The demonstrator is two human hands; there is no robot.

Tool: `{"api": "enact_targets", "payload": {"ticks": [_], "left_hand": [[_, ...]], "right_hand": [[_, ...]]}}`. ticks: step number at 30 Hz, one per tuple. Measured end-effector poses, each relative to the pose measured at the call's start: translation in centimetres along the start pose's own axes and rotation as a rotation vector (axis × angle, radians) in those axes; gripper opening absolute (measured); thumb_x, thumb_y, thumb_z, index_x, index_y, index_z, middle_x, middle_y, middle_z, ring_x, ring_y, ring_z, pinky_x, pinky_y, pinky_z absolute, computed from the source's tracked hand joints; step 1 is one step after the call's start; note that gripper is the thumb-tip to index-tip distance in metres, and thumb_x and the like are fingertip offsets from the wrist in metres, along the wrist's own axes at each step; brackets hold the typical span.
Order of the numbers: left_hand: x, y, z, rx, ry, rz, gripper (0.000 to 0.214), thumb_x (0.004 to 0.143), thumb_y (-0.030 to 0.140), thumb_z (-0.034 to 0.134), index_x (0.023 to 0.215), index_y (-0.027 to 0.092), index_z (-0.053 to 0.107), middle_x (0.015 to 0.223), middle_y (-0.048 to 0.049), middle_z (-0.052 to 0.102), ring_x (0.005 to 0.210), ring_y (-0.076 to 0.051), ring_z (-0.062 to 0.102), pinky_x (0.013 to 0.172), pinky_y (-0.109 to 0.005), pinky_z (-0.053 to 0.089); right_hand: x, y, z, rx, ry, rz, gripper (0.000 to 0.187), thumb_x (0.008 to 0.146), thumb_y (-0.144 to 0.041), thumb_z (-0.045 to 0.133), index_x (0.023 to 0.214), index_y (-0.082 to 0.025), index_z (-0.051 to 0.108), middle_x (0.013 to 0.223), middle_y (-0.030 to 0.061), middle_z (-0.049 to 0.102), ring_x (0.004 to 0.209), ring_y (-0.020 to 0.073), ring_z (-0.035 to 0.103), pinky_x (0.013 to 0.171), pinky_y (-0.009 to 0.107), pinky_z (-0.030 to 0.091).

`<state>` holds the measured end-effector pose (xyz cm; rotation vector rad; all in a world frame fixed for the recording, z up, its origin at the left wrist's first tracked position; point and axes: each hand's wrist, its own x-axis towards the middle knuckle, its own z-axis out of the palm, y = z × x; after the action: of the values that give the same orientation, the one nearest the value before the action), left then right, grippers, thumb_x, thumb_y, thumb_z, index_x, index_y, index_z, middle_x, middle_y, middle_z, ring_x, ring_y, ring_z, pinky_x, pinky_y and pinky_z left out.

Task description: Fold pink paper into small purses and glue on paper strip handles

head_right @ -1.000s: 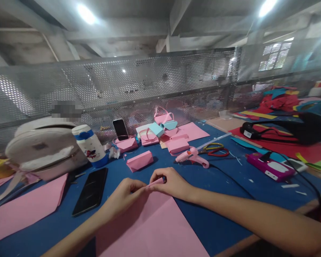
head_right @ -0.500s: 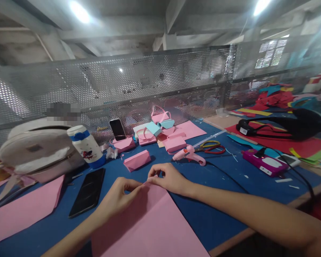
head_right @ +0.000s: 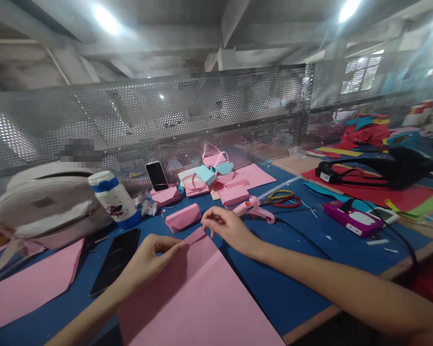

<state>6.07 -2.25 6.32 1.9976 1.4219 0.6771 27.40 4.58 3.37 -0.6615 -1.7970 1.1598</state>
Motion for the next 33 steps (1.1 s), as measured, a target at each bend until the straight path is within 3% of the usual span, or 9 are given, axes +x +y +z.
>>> {"api": "enact_targets", "payload": {"ticks": [6, 13, 18, 23, 28, 30, 33], "left_hand": [[0.9, 0.6, 0.6, -0.067, -0.042, -0.017, 0.043, 0.090, 0.048, 0.045, 0.060, 0.018, 0.044, 0.062, 0.0031, 0.029, 0.060, -0.012, 0.026, 0.053, -0.025, 0.019], [0.8, 0.3, 0.0, -0.080, -0.076, -0.043, 0.046, 0.089, 0.051, 0.046, 0.057, 0.020, 0.032, 0.060, 0.0047, 0.023, 0.056, -0.011, 0.020, 0.051, -0.027, 0.016], [-1.4, -1.0, -1.0, -0.089, -0.109, -0.112, 0.050, 0.087, 0.054, 0.046, 0.054, 0.022, 0.025, 0.055, 0.0058, 0.021, 0.052, -0.010, 0.017, 0.049, -0.027, 0.014], [-4.1, -1.6, -1.6, -0.095, -0.118, -0.205, 0.052, 0.084, 0.058, 0.047, 0.052, 0.022, 0.030, 0.051, 0.0057, 0.024, 0.048, -0.009, 0.020, 0.046, -0.026, 0.014], [-6.8, -2.5, -2.2, -0.099, -0.058, -0.225, 0.057, 0.085, 0.061, 0.051, 0.052, 0.021, 0.028, 0.054, 0.0050, 0.023, 0.052, -0.009, 0.021, 0.049, -0.026, 0.016], [-7.8, -2.7, -2.5, -0.087, -0.040, -0.223, 0.056, 0.085, 0.062, 0.051, 0.052, 0.020, 0.034, 0.056, 0.0041, 0.025, 0.055, -0.010, 0.023, 0.050, -0.026, 0.018], [-8.7, -2.9, -3.0, -0.099, -0.010, -0.258, 0.056, 0.085, 0.064, 0.047, 0.057, 0.016, 0.054, 0.056, 0.0007, 0.043, 0.057, -0.014, 0.038, 0.053, -0.024, 0.028]], "right_hand": [[-0.7, 0.2, 1.3, -0.027, -0.026, 0.019, 0.022, 0.083, -0.038, 0.068, 0.077, -0.017, 0.064, 0.073, -0.0002, 0.062, 0.068, 0.0148, 0.053, 0.062, 0.026, 0.036], [-0.3, 0.2, 0.9, 0.021, -0.011, -0.008, 0.033, 0.082, -0.048, 0.069, 0.073, -0.017, 0.058, 0.070, -0.0012, 0.056, 0.068, 0.0146, 0.050, 0.063, 0.026, 0.036], [0.0, 0.3, 0.5, 0.024, -0.001, -0.031, 0.034, 0.083, -0.048, 0.067, 0.072, -0.018, 0.056, 0.071, -0.0014, 0.053, 0.069, 0.0152, 0.049, 0.065, 0.027, 0.036], [0.1, 0.1, 0.2, 0.015, 0.005, -0.044, 0.035, 0.083, -0.050, 0.066, 0.072, -0.018, 0.055, 0.070, -0.0012, 0.052, 0.068, 0.0152, 0.047, 0.064, 0.027, 0.035], [0.0, -0.1, 0.0, 0.000, -0.013, -0.046, 0.033, 0.083, -0.047, 0.066, 0.070, -0.018, 0.055, 0.068, -0.0013, 0.052, 0.066, 0.0146, 0.046, 0.062, 0.026, 0.035], [0.0, -0.1, 0.0, -0.001, -0.025, -0.041, 0.033, 0.082, -0.047, 0.066, 0.069, -0.018, 0.055, 0.067, -0.0016, 0.052, 0.065, 0.0141, 0.046, 0.060, 0.026, 0.035], [-0.1, -0.1, 0.1, -0.001, -0.040, -0.031, 0.035, 0.082, -0.048, 0.066, 0.068, -0.018, 0.054, 0.065, -0.0021, 0.051, 0.062, 0.0136, 0.045, 0.058, 0.026, 0.034]]}}
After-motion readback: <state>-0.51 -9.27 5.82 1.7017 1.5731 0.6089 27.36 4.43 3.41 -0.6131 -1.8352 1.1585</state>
